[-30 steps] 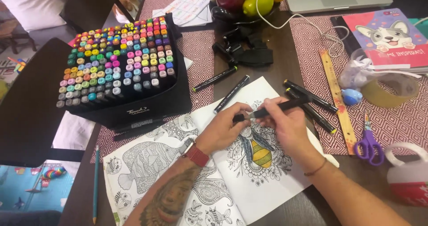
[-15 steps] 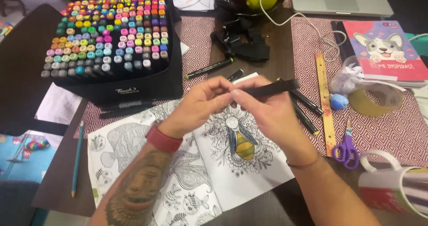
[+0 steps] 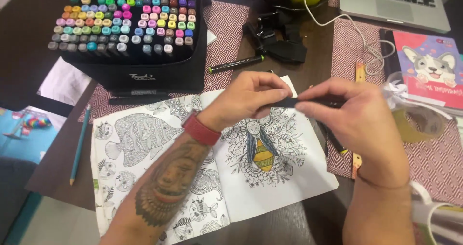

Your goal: Coloring a complex illustration of a bee in a coloring book using markers.

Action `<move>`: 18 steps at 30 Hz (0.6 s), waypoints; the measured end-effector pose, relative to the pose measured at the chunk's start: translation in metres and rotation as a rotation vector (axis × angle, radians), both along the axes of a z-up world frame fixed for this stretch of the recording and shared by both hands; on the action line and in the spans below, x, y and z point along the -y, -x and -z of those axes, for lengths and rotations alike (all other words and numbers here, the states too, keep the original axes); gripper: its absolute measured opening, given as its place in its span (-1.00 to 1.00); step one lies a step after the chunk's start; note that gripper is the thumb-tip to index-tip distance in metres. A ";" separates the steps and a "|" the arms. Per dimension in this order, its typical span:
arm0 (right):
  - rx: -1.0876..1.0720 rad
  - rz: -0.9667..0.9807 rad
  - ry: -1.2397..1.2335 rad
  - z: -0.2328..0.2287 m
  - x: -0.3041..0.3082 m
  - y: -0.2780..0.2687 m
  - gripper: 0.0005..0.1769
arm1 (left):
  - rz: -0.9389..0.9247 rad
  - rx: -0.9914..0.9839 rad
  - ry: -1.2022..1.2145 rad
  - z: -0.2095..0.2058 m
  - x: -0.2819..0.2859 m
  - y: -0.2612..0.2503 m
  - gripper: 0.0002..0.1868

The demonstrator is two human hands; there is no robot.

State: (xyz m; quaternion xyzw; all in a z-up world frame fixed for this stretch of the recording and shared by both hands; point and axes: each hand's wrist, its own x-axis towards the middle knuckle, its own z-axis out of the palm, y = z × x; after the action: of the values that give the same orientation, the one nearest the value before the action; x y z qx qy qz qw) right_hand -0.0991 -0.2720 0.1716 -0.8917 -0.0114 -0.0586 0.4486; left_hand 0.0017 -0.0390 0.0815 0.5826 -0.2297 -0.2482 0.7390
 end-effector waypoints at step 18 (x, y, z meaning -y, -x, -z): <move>0.028 -0.163 -0.158 0.036 -0.012 -0.025 -0.64 | -0.224 -0.159 -0.062 -0.015 0.006 0.010 -0.76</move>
State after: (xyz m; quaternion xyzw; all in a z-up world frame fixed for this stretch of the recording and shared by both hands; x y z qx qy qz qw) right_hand -0.0743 -0.2602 0.1357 -0.8487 -0.0854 -0.0351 0.5208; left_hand -0.0086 -0.0447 0.0969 0.6057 -0.0961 -0.2163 0.7597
